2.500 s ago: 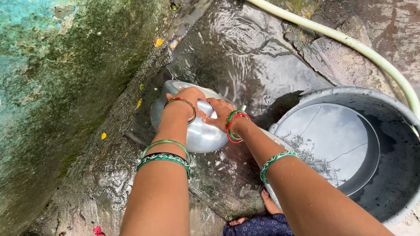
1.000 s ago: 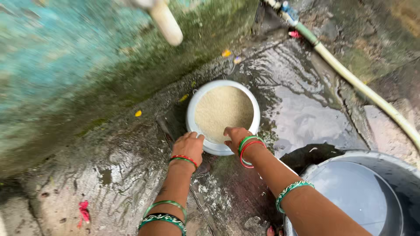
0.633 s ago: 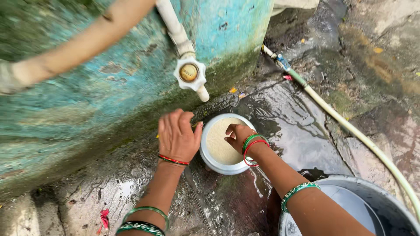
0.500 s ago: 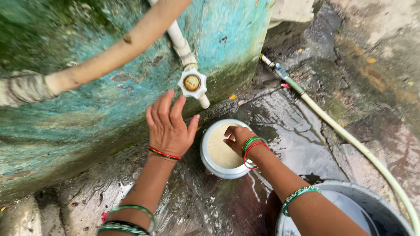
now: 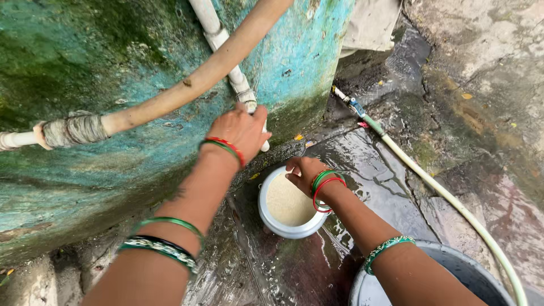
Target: The person washes rice in a metal bowl by hand under a running tap, stirring the rice with their hands and tilting the bowl to pour out the milky water.
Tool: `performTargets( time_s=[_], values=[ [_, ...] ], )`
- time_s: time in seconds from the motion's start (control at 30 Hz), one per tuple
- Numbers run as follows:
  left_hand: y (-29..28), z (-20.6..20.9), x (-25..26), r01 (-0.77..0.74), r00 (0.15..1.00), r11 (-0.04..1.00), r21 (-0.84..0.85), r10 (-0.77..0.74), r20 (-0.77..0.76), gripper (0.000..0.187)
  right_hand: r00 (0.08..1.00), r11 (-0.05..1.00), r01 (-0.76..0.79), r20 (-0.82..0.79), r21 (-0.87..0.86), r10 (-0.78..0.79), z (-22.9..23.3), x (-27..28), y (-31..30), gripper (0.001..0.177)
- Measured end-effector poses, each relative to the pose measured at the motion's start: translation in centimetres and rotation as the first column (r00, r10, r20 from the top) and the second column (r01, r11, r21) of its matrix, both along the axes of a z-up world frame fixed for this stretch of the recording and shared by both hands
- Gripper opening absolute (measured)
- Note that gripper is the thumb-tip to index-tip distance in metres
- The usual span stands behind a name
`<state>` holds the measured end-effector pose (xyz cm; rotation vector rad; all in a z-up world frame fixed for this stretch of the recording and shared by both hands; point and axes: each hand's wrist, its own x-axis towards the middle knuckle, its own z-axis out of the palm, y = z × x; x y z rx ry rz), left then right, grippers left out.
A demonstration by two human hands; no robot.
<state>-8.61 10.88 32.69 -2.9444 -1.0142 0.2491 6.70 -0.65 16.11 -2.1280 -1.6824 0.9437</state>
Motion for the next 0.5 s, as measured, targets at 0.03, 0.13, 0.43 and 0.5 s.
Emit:
performTargets(
  time_s=[0.03,0.13,0.43,0.5],
  values=[
    [-0.5,-0.4,1.2,-0.229,0.972,0.973,-0.03,0.23,0.034,0.046,1.0,1.0,-0.008,0.001,0.011,0.008,0.1,0.2,0.0,0.027],
    [-0.9,-0.6,3.2,-0.546,0.826,0.83,-0.117,0.556,0.091,0.048,1.0,1.0,0.007,-0.02,0.018,-0.007,0.4,0.7,-0.1,0.027],
    [-0.1,0.5,1.2,-0.376,0.905,0.924,-0.072,0.349,-0.244,0.086,1.0,1.0,0.013,0.007,-0.018,-0.013,1.2,0.8,-0.4,0.026],
    [-0.6,0.1,0.6,-0.305,0.937,0.952,0.004,0.301,-0.18,0.075,1.0,0.999,0.002,0.015,-0.036,-0.001,1.0,0.8,-0.2,0.026]
  ],
)
